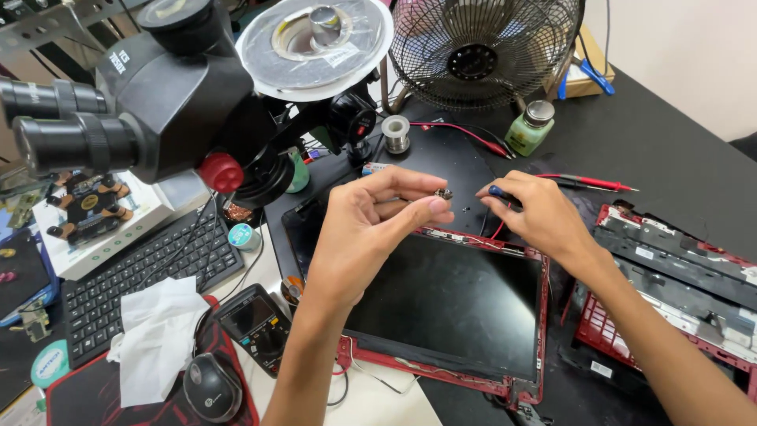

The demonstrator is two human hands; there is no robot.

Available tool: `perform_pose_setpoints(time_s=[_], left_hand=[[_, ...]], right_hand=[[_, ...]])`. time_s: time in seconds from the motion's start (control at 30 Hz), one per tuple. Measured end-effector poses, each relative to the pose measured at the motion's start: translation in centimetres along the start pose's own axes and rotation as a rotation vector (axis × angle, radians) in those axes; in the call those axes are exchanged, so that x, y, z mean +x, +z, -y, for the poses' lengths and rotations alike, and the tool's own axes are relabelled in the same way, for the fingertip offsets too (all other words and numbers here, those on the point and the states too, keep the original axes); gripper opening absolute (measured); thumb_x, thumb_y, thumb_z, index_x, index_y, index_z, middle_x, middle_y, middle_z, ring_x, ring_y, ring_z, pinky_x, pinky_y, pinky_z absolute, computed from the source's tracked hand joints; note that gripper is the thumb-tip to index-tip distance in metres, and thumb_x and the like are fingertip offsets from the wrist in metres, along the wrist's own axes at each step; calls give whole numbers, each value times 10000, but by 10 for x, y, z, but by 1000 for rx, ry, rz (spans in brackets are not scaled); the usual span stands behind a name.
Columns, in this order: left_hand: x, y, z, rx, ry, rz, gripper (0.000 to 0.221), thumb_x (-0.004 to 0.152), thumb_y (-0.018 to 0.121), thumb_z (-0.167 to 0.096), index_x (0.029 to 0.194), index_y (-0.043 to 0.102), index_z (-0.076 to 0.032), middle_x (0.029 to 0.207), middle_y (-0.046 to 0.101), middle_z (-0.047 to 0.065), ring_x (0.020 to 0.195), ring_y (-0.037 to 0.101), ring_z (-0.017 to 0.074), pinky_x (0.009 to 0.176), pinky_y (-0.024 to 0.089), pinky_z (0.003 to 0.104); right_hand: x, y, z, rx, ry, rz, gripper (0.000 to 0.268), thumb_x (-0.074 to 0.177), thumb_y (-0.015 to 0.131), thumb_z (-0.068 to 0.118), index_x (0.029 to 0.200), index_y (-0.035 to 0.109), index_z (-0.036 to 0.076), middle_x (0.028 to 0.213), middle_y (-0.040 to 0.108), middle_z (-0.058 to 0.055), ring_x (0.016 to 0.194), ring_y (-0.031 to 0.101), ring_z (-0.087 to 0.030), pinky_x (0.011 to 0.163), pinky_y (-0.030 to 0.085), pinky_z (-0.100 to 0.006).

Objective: The person is repairing a laptop by inspecting and manipulating internal components, including a small circuit board and the display assembly.

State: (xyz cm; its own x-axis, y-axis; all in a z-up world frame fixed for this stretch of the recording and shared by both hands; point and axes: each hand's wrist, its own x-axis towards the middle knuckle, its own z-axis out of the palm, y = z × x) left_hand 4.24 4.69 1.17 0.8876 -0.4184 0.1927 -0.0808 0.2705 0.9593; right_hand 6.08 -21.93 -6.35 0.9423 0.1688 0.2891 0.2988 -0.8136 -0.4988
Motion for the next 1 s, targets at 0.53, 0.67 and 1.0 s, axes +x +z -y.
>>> perform_pose_setpoints(time_s=[0.53, 0.67, 1.0], left_hand=[[1, 15, -4, 33, -78, 13, 225, 924, 711, -45, 1115, 709, 75, 990, 772, 152, 909, 779, 203, 862, 620, 304], [-1, 19, -1, 39, -82, 27, 226, 917, 721, -40, 1108, 712, 81, 1005, 765, 154, 912, 776, 211, 870, 620, 315], [-5, 24, -7, 2, -72, 16, 207, 919, 711, -4, 1103, 705, 91, 1020, 738, 131, 928, 767, 213, 893, 650, 360]], right_hand=[[-27, -54, -1, 325, 200, -43, 238, 912, 728, 230, 1057, 788, 51, 916, 795, -36, 820, 668, -85, 767, 518, -276], [-39, -64, -2, 323, 236, 14, 238, 914, 717, 241, 1031, 784, 45, 922, 785, -41, 854, 680, -112, 798, 520, -291], [-58, -79, -9, 295, 292, 61, 248, 923, 678, 245, 1059, 774, 62, 871, 788, -38, 837, 709, -100, 781, 536, -288]])
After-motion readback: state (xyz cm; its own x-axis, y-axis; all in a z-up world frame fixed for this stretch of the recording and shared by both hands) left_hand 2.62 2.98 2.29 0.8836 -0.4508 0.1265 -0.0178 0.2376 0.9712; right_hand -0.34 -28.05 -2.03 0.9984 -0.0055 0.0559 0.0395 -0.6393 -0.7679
